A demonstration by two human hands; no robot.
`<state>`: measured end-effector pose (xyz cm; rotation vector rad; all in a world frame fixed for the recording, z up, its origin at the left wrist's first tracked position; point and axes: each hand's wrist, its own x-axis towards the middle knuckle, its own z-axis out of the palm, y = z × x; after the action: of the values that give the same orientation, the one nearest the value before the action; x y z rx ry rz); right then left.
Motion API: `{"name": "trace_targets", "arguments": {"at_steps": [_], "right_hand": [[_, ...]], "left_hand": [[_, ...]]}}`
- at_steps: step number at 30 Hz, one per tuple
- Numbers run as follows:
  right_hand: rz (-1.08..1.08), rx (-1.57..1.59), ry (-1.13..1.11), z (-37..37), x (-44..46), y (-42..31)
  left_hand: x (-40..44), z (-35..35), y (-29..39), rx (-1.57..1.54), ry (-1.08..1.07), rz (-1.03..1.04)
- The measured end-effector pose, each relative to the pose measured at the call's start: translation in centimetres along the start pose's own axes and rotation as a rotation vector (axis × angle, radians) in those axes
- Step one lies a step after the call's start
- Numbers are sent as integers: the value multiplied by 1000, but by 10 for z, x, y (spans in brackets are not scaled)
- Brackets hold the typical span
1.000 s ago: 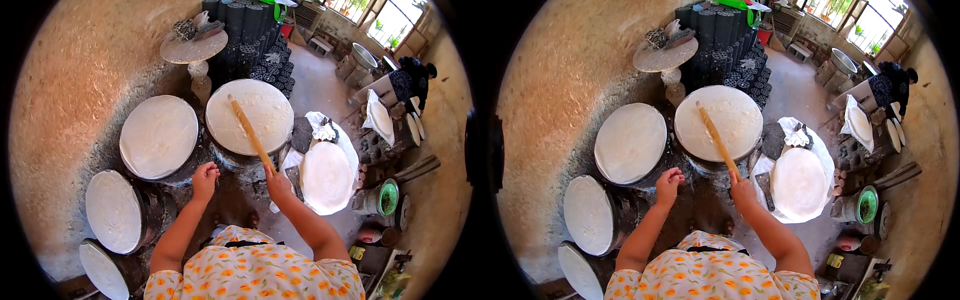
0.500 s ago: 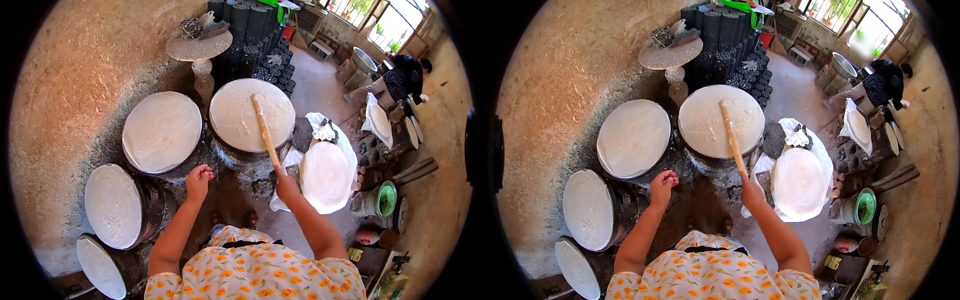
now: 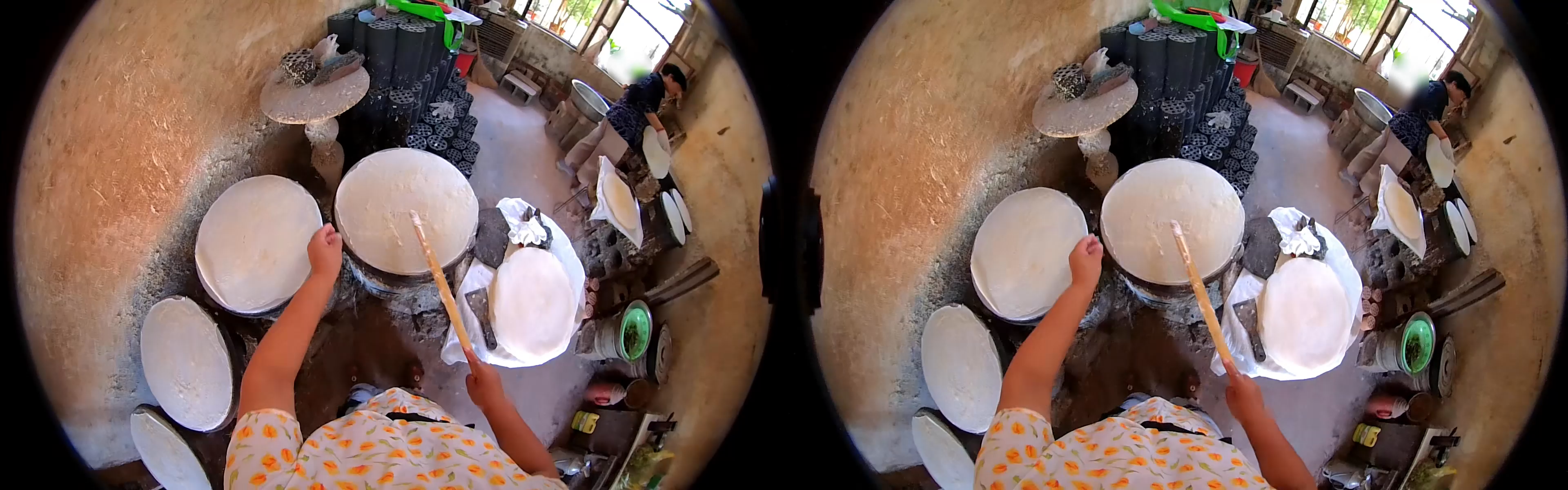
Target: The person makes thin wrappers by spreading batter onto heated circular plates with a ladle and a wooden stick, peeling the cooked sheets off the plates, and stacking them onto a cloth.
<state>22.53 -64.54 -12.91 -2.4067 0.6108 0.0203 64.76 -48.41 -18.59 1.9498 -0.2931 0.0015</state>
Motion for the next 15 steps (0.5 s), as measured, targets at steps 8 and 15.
{"name": "trace_targets", "arguments": {"at_steps": [8, 15], "right_hand": [[147, -101, 74, -5, -55, 16], [242, -151, 77, -8, -80, 36]], "left_hand": [[106, 60, -29, 395, 125, -45], [128, 61, 20, 696, 22, -133]]}}
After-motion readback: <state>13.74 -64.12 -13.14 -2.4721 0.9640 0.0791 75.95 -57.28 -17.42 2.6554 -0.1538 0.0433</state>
